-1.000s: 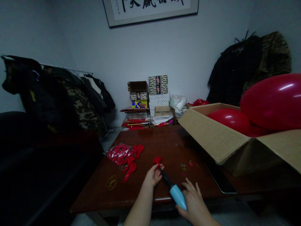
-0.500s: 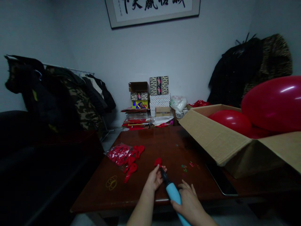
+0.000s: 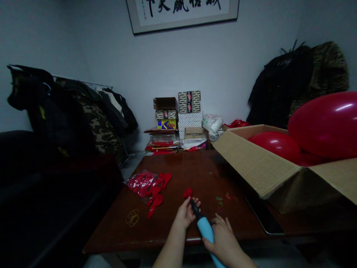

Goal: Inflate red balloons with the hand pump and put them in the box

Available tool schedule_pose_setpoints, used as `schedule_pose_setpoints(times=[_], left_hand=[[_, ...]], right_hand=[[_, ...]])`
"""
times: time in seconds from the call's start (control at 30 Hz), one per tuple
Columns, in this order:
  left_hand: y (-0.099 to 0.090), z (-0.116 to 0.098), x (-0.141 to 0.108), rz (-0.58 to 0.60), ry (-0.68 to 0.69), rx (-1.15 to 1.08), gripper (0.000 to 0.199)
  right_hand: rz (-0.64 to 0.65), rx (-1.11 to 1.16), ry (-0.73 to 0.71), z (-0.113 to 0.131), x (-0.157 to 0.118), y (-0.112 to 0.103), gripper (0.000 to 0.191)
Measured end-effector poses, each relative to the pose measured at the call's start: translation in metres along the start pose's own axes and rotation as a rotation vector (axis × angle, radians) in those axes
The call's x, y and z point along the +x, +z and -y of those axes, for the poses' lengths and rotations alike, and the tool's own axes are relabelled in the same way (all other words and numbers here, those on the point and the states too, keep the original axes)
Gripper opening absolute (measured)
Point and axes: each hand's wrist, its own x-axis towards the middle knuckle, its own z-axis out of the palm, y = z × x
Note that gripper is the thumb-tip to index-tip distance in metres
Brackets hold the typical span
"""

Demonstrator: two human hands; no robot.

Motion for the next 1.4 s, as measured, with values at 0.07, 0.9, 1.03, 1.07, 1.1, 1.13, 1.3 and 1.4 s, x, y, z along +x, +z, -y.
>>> schedule_pose_setpoints(times=[0.07, 0.9, 1.03, 1.07, 1.1, 1.13, 1.3, 1.4], left_hand=[[-0.002, 0.002, 0.000, 0.059, -0.026, -0.026, 0.022], [0.032, 0.004, 0.002, -0.145, 0.363, 0.089, 0.021], [0.041, -0.021, 0.002, -0.115, 0.387, 0.061, 0.020], [0.044, -0.027, 0.003, -0.106, 0.399, 0.060, 0.020], [0.047, -0.032, 0.003, -0.094, 0.402, 0.060, 0.020], [0.051, -0.035, 0.004, -0.089, 0.404, 0.062, 0.020], [0.055, -0.035, 0.010, -0.095, 0.380, 0.059, 0.021], [0.044, -0.027, 0.014, -0.121, 0.358, 0.042, 0.022]], right_hand=[[0.012, 0.014, -0.003, -0.001, -0.001, 0.001, 0.046], [0.059, -0.006, 0.004, 0.012, -0.012, -0.001, 0.047], [0.157, 0.017, -0.045, 0.000, -0.028, -0.010, 0.052], [0.188, 0.022, -0.056, -0.006, -0.031, -0.010, 0.052], [0.216, 0.027, -0.063, -0.012, -0.033, -0.009, 0.050], [0.244, 0.034, -0.065, -0.018, -0.035, -0.007, 0.046], [0.298, 0.086, -0.042, -0.041, -0.036, 0.006, 0.039], [0.275, 0.100, -0.030, -0.044, -0.031, 0.012, 0.038]])
